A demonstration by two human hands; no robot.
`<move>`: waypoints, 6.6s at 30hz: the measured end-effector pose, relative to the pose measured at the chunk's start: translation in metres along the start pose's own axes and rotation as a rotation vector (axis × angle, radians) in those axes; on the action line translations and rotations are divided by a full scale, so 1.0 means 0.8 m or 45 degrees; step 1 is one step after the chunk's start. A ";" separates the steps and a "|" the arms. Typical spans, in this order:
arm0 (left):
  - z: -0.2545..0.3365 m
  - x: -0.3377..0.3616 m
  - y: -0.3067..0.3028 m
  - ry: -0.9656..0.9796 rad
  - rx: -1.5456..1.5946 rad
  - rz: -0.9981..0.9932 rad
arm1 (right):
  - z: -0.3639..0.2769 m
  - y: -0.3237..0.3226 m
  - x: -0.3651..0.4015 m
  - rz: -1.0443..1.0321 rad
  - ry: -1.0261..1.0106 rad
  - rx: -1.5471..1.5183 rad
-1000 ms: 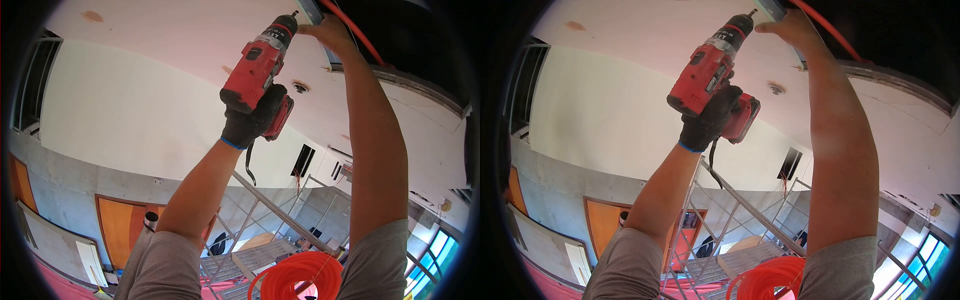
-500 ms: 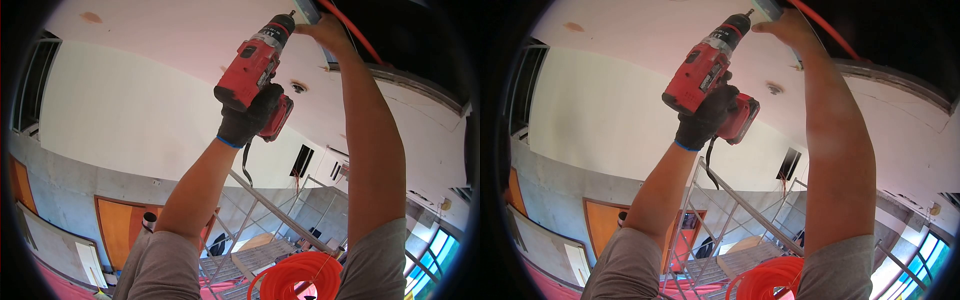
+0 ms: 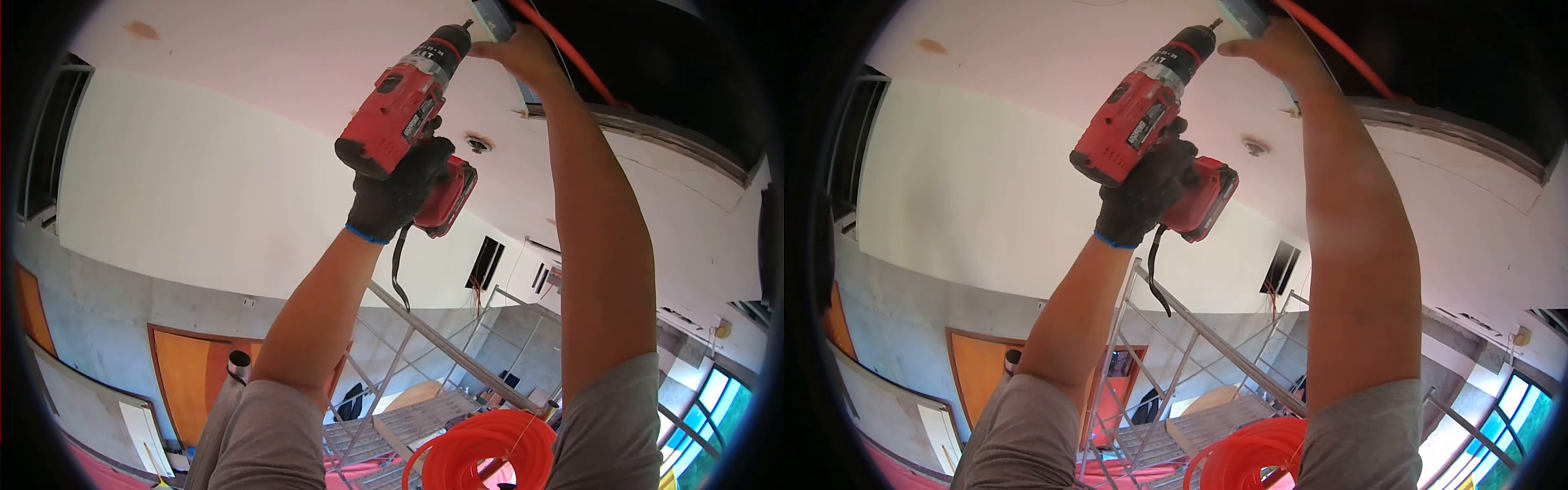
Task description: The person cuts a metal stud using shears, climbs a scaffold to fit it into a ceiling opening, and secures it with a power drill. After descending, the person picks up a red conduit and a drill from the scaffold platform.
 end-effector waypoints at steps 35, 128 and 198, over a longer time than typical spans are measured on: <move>0.083 0.439 0.017 -0.769 0.575 0.545 | -0.017 -0.194 0.414 -1.037 -0.620 -1.908; -0.100 0.092 0.021 -0.141 -0.084 0.056 | 0.047 0.008 -0.002 -0.151 0.181 -0.088; -0.187 0.061 0.035 -0.111 0.471 0.016 | 0.030 0.019 0.014 -0.074 0.096 -0.258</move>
Point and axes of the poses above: each hand's wrist, its own x-axis away from the middle knuckle, its own y-axis out of the palm, z = x × y, the point moved 1 cm from there along -x, towards the middle knuckle, and after that the axes turned 3 degrees about y, right-handed, at the moved point
